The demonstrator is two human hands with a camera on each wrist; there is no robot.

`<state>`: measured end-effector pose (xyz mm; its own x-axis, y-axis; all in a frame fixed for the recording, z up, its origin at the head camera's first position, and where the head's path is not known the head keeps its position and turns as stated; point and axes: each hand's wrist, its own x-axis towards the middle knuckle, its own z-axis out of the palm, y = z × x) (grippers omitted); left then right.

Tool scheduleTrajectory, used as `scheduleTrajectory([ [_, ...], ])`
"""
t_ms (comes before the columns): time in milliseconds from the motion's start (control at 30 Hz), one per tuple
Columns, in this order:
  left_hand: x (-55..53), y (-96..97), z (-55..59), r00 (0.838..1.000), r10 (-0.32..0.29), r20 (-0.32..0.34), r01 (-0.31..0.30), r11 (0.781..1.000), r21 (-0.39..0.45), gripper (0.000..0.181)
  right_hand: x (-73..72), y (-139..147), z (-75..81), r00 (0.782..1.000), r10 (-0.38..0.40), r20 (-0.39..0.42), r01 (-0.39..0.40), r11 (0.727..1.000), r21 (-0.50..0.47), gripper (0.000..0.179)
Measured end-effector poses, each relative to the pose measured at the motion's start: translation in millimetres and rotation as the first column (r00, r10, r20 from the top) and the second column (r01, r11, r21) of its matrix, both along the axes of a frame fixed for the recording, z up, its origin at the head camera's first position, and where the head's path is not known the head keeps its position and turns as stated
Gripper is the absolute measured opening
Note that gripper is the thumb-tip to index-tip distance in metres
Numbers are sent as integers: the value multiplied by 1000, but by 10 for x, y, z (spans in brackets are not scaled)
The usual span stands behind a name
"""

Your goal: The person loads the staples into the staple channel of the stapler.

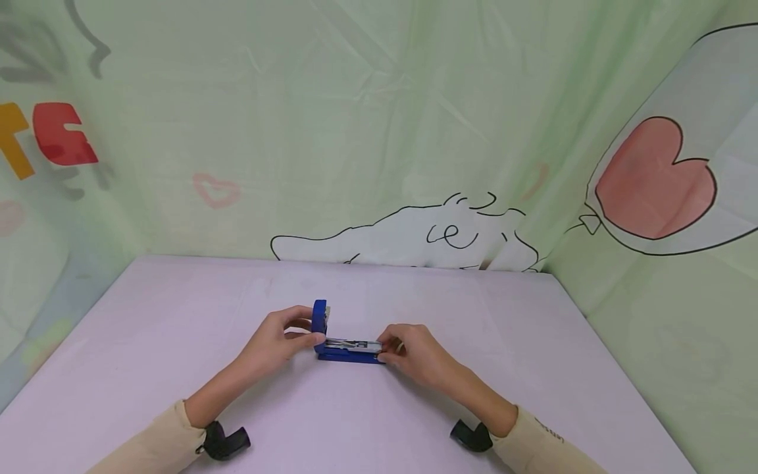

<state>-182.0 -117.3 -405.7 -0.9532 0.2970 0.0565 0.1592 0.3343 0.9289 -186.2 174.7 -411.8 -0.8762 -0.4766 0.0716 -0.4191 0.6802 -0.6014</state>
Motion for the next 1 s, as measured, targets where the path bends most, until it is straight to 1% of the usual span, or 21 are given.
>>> scheduleTrajectory([
  [200, 1, 25, 0, 1000, 1, -5, -2, 1000, -27, 39, 4, -2, -5, 1000, -1, -5, 1, 1000, 5, 15],
  [400, 1, 43, -2, 1000, -4, -12, 3, 999, -34, 42, 3, -2, -1, 1000, -3, -5, 3, 1000, 4, 15],
  [800, -1, 89, -8, 1000, 9, -7, -9, 999, -37, 44, -2, -11, 6, 1000, -15, 10, 15, 1000, 5, 15],
  [1000, 2, 137, -10, 999, 25, -26, -26, 997, -67, 44, -1, -12, 13, 1000, -9, 11, 9, 1000, -7, 15],
])
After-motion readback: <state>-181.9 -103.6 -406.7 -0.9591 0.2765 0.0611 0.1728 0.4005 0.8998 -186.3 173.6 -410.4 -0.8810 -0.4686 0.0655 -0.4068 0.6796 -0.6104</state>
